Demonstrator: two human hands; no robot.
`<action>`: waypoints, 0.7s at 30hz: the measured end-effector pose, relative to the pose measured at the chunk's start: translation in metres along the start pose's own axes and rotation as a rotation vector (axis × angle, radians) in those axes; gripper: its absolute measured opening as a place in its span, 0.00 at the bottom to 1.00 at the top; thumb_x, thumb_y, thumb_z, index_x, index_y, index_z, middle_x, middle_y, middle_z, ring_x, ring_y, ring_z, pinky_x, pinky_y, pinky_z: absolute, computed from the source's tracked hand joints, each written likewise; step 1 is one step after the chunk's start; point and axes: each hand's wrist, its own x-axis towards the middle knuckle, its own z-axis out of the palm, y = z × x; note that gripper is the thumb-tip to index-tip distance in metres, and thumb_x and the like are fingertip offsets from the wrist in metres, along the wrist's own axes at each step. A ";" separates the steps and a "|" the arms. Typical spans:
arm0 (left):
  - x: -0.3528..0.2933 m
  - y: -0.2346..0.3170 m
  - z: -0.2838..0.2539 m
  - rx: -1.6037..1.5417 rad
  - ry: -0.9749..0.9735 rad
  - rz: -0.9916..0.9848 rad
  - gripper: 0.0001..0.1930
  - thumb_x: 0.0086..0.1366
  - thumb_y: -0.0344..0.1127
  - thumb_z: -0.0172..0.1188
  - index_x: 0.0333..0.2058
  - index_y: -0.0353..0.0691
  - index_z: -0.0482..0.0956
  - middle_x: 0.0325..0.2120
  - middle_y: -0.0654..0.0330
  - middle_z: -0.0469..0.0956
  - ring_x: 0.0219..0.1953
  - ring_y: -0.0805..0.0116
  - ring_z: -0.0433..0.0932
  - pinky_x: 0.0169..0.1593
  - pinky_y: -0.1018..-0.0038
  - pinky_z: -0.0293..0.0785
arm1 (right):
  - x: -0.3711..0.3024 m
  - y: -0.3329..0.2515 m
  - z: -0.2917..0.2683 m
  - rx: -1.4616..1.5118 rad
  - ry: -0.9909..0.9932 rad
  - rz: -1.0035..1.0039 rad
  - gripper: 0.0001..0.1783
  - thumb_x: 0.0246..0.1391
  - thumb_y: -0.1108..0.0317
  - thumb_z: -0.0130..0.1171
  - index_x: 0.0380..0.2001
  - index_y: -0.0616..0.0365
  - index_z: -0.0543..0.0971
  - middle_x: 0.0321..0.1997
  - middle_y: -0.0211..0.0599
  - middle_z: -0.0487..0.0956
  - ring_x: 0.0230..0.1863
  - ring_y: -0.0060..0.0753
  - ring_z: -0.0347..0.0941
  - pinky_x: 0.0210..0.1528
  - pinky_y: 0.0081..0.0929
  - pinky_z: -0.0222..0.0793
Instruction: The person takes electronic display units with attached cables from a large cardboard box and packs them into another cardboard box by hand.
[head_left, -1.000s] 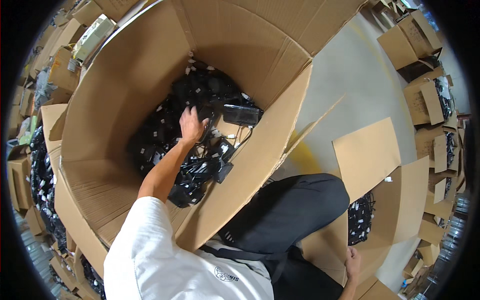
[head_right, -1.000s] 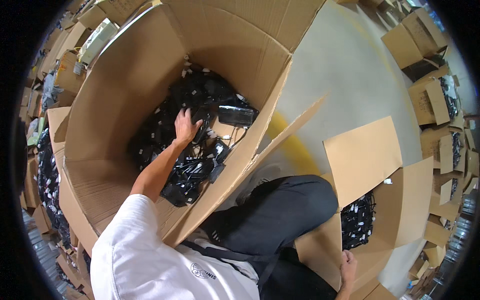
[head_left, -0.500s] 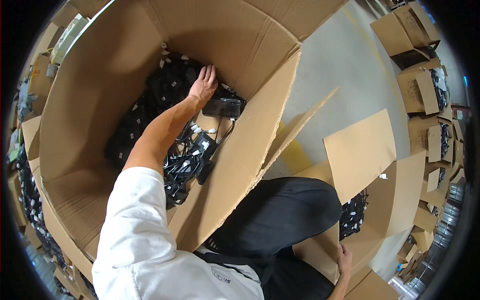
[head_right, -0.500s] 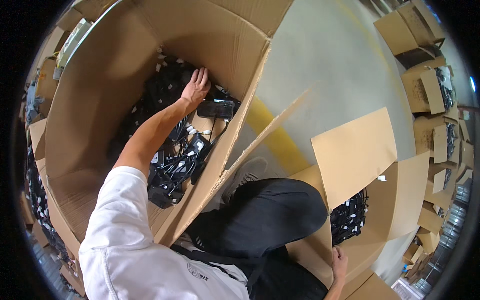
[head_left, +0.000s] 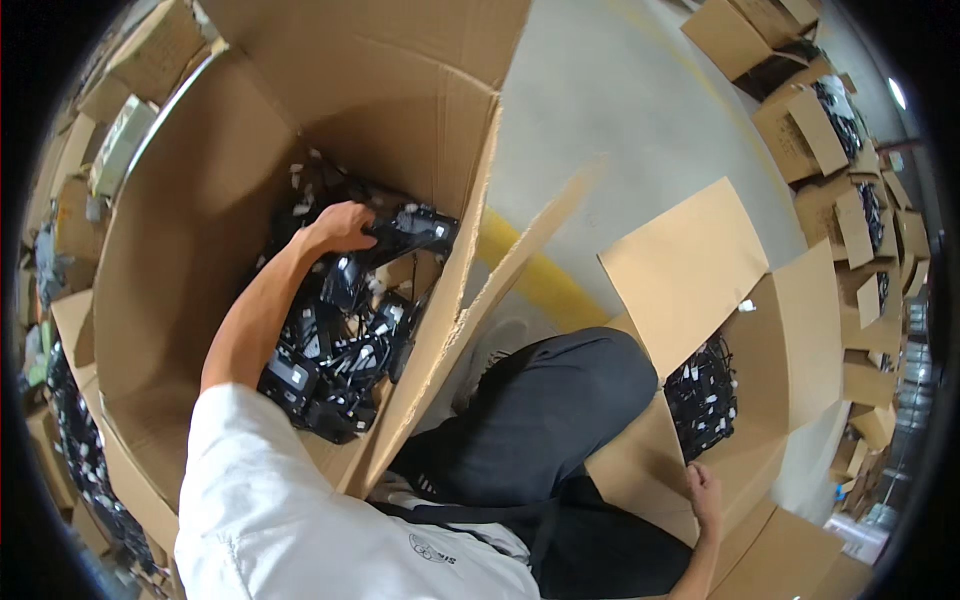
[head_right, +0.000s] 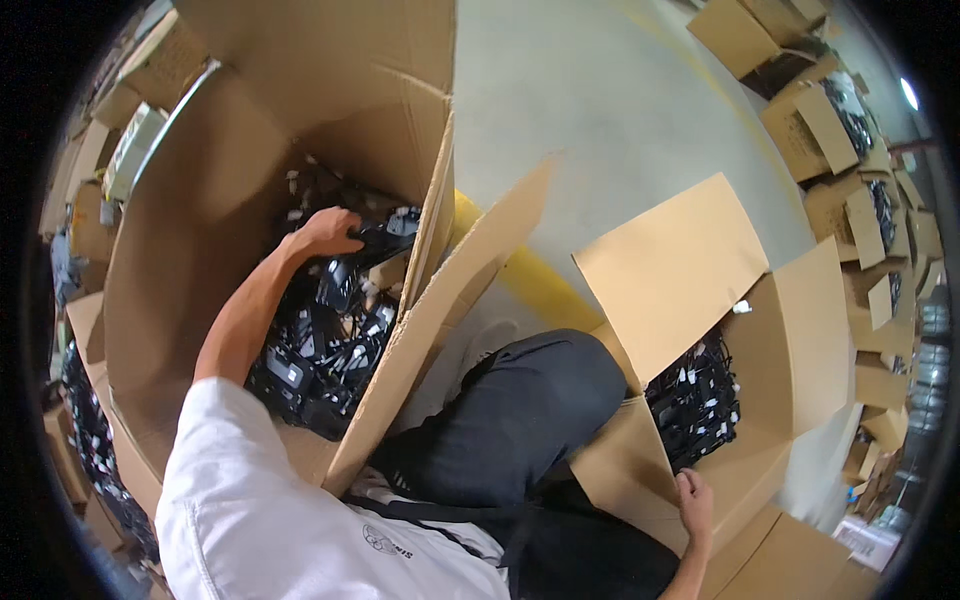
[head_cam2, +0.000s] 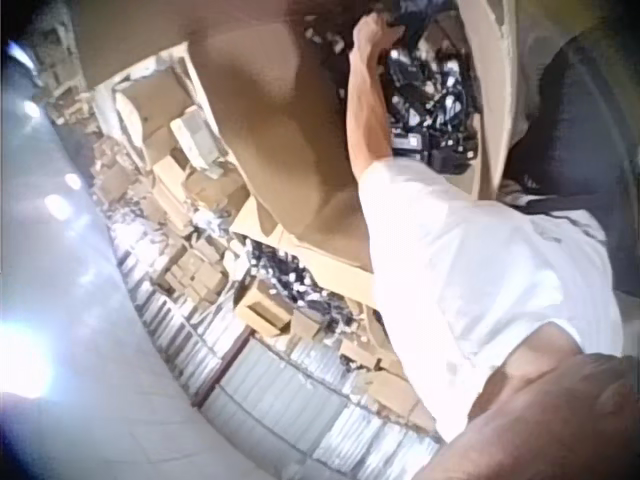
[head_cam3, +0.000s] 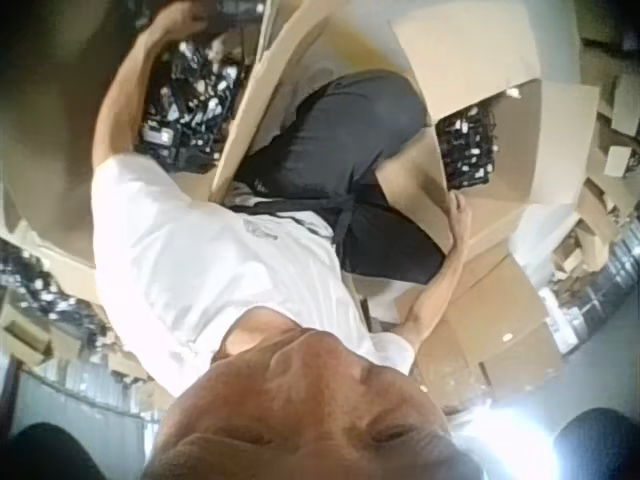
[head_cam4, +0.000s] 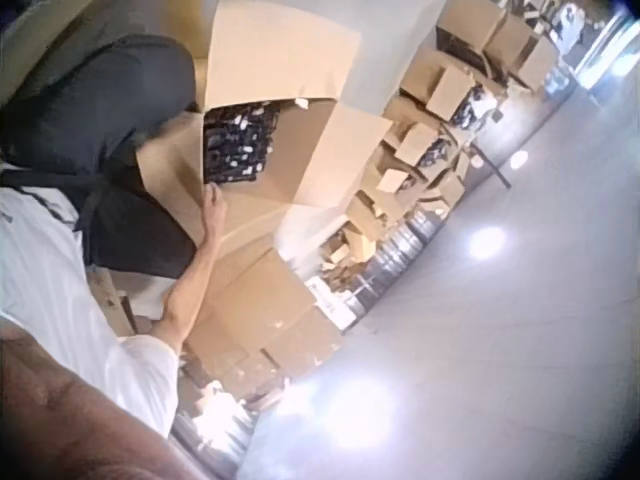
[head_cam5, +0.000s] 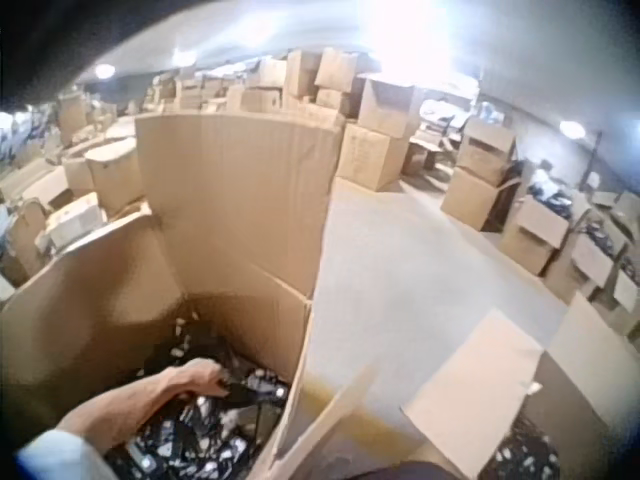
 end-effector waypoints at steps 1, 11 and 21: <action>-0.022 0.013 -0.025 -0.089 0.060 -0.011 0.20 0.53 0.47 0.70 0.27 0.32 0.80 0.25 0.47 0.81 0.34 0.48 0.80 0.36 0.58 0.74 | -0.003 -0.007 -0.002 -0.006 -0.002 -0.059 0.19 0.63 0.62 0.58 0.49 0.67 0.80 0.41 0.40 0.83 0.41 0.26 0.78 0.45 0.26 0.73; -0.179 0.132 -0.242 -0.865 0.431 0.207 0.21 0.60 0.49 0.71 0.28 0.36 0.77 0.23 0.69 0.75 0.27 0.82 0.69 0.30 0.80 0.64 | -0.056 -0.246 0.018 0.534 -0.115 -0.644 0.24 0.63 0.69 0.59 0.59 0.70 0.71 0.54 0.46 0.80 0.55 0.35 0.77 0.60 0.30 0.70; -0.176 0.299 -0.238 -1.210 0.462 0.539 0.13 0.67 0.40 0.65 0.33 0.36 0.75 0.27 0.68 0.76 0.30 0.82 0.72 0.35 0.82 0.71 | -0.107 -0.376 0.074 1.632 -0.799 -0.981 0.42 0.54 0.43 0.68 0.61 0.61 0.67 0.56 0.35 0.77 0.57 0.30 0.74 0.60 0.32 0.70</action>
